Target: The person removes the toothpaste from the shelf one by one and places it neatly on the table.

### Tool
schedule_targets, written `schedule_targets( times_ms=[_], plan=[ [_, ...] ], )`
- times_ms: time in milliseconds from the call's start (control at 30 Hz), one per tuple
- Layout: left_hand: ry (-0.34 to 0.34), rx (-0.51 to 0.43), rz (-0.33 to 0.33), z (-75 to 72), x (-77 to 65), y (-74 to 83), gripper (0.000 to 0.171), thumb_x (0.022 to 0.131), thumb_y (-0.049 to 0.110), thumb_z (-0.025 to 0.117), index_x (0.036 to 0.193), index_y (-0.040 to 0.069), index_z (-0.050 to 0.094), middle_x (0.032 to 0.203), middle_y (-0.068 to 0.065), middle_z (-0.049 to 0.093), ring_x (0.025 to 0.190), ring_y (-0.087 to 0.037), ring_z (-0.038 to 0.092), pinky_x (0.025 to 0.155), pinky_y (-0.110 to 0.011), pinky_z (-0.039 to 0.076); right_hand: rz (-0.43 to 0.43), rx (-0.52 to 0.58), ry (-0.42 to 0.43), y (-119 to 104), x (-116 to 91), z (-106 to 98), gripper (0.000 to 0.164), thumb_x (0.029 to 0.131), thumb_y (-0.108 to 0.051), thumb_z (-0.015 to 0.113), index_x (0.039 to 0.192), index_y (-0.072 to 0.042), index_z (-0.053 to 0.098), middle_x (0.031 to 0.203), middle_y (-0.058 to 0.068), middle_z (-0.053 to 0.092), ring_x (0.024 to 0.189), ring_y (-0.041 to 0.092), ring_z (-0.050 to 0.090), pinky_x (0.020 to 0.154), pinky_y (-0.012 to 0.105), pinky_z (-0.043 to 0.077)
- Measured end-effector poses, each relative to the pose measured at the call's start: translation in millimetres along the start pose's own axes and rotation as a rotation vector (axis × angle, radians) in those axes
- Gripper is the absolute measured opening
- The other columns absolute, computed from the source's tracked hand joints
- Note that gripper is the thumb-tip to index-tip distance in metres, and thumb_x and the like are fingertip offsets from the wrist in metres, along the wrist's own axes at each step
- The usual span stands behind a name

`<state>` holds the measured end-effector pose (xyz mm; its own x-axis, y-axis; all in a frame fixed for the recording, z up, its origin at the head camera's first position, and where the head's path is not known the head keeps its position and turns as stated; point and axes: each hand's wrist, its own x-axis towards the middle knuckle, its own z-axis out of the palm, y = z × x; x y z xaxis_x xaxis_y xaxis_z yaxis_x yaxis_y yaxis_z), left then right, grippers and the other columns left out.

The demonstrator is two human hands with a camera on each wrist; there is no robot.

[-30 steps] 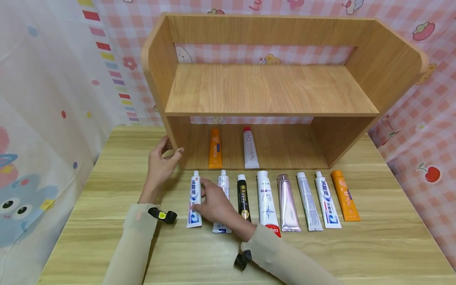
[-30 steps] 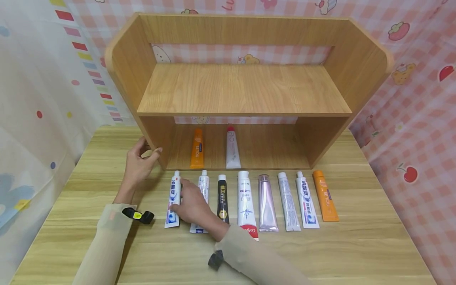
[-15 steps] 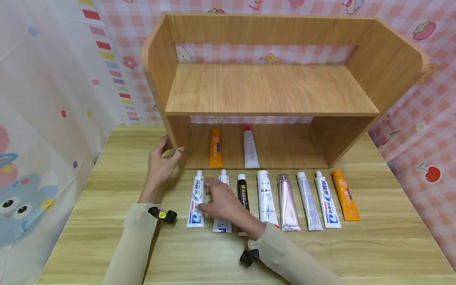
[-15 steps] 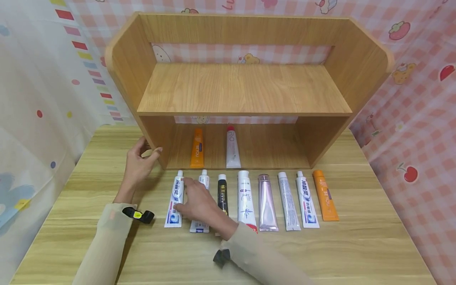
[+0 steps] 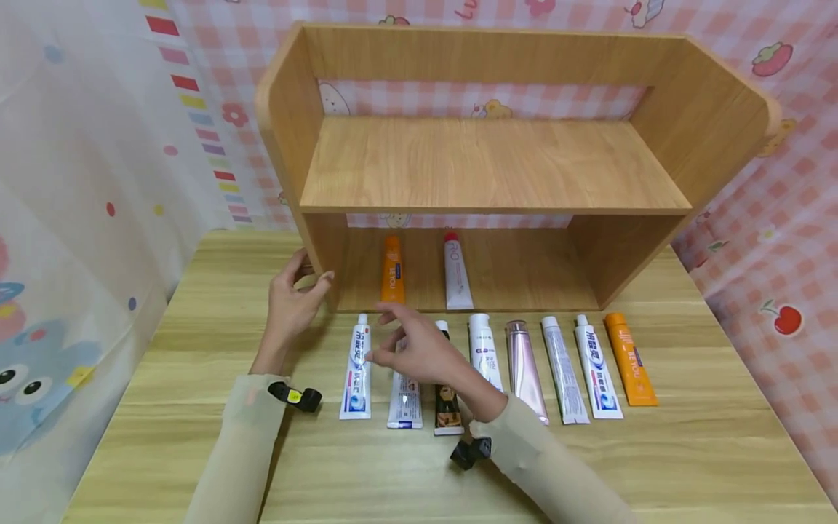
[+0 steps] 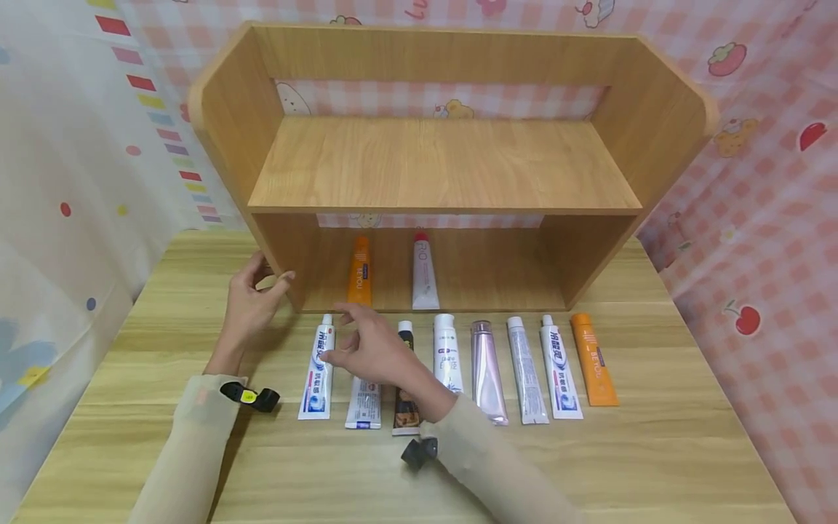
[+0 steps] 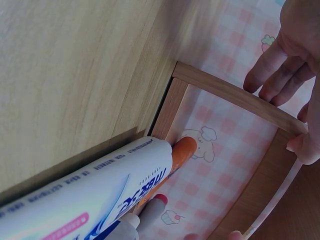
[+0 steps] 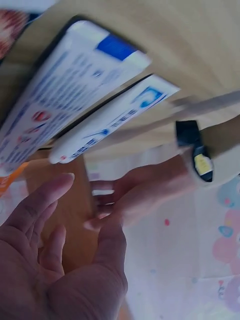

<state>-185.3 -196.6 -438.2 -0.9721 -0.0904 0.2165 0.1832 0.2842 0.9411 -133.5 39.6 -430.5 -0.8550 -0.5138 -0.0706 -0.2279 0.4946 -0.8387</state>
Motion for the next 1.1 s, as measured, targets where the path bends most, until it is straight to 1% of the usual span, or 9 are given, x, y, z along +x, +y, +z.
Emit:
schedule_targets(
  times_ms=[100, 200, 300, 467, 600, 667, 833, 967, 1100],
  plan=[
    [-0.004, 0.012, 0.006, -0.7, -0.4, -0.1, 0.053, 0.094, 0.005, 0.065, 0.145, -0.001, 0.053, 0.126, -0.027, 0.061, 0.114, -0.027, 0.057, 0.083, -0.008, 0.056, -0.024, 0.021, 0.038, 4, 4, -7, 0.077, 0.09, -0.023, 0.079, 0.156, -0.013, 0.04, 0.145, 0.015, 0.056, 0.106, 0.024, 0.069, 0.081, 0.028, 0.061],
    [-0.005, 0.025, 0.006, -1.0, -0.5, 0.2, 0.053, 0.094, 0.005, 0.065, 0.145, -0.001, 0.053, 0.127, -0.027, 0.061, 0.115, -0.028, 0.057, 0.083, -0.008, 0.055, -0.039, 0.077, 0.06, 9, 8, -14, 0.078, 0.089, -0.018, 0.08, 0.156, -0.012, 0.039, 0.147, 0.018, 0.053, 0.115, 0.033, 0.066, 0.086, 0.03, 0.062],
    [-0.005, 0.034, 0.008, -1.1, -0.5, 0.6, 0.053, 0.094, 0.005, 0.065, 0.146, 0.0, 0.052, 0.127, -0.027, 0.061, 0.116, -0.028, 0.057, 0.083, -0.008, 0.055, -0.037, 0.127, 0.089, 12, 13, -21, 0.081, 0.088, -0.017, 0.08, 0.157, -0.012, 0.037, 0.15, 0.019, 0.049, 0.121, 0.038, 0.063, 0.09, 0.034, 0.062],
    [-0.008, 0.033, 0.022, -0.8, 0.0, 0.4, 0.053, 0.094, 0.005, 0.064, 0.146, 0.0, 0.052, 0.127, -0.027, 0.062, 0.115, -0.027, 0.058, 0.083, -0.008, 0.055, -0.005, 0.163, 0.138, 17, 22, -29, 0.084, 0.089, -0.02, 0.08, 0.159, -0.013, 0.034, 0.154, 0.017, 0.047, 0.125, 0.036, 0.06, 0.095, 0.037, 0.061],
    [-0.006, 0.032, 0.031, -0.9, 0.5, -0.5, 0.053, 0.094, 0.004, 0.064, 0.145, 0.0, 0.053, 0.126, -0.027, 0.062, 0.114, -0.026, 0.058, 0.084, -0.011, 0.057, 0.014, 0.188, 0.161, 21, 28, -34, 0.087, 0.089, -0.02, 0.08, 0.159, -0.012, 0.031, 0.153, 0.018, 0.048, 0.127, 0.036, 0.059, 0.096, 0.039, 0.061],
    [-0.003, 0.028, 0.03, -1.1, 0.5, -1.0, 0.053, 0.094, 0.004, 0.065, 0.145, 0.0, 0.053, 0.126, -0.027, 0.062, 0.114, -0.026, 0.058, 0.084, -0.012, 0.057, 0.024, 0.204, 0.167, 23, 32, -36, 0.089, 0.088, -0.021, 0.081, 0.16, -0.013, 0.03, 0.153, 0.019, 0.047, 0.126, 0.038, 0.059, 0.096, 0.04, 0.061],
    [-0.002, 0.026, 0.028, -0.9, 0.5, -0.9, 0.052, 0.094, 0.004, 0.064, 0.145, 0.0, 0.053, 0.126, -0.027, 0.062, 0.114, -0.028, 0.059, 0.083, -0.009, 0.056, 0.092, 0.217, 0.187, 30, 43, -39, 0.096, 0.085, -0.03, 0.084, 0.161, -0.02, 0.026, 0.155, 0.018, 0.045, 0.122, 0.038, 0.062, 0.1, 0.046, 0.058],
    [-0.004, 0.025, 0.028, -0.8, 0.1, -0.1, 0.053, 0.094, 0.004, 0.064, 0.145, 0.0, 0.053, 0.126, -0.028, 0.062, 0.114, -0.029, 0.059, 0.082, -0.009, 0.056, 0.122, 0.234, 0.202, 37, 53, -41, 0.098, 0.085, -0.033, 0.084, 0.162, -0.021, 0.025, 0.157, 0.016, 0.043, 0.132, 0.039, 0.054, 0.108, 0.051, 0.052],
    [-0.002, 0.015, 0.023, -1.0, 0.0, -0.4, 0.053, 0.093, 0.004, 0.064, 0.145, 0.0, 0.053, 0.126, -0.027, 0.062, 0.114, -0.028, 0.059, 0.082, -0.009, 0.056, 0.15, 0.226, 0.218, 42, 62, -42, 0.101, 0.083, -0.033, 0.085, 0.163, -0.022, 0.024, 0.16, 0.013, 0.04, 0.137, 0.038, 0.05, 0.111, 0.052, 0.05]
  ],
)
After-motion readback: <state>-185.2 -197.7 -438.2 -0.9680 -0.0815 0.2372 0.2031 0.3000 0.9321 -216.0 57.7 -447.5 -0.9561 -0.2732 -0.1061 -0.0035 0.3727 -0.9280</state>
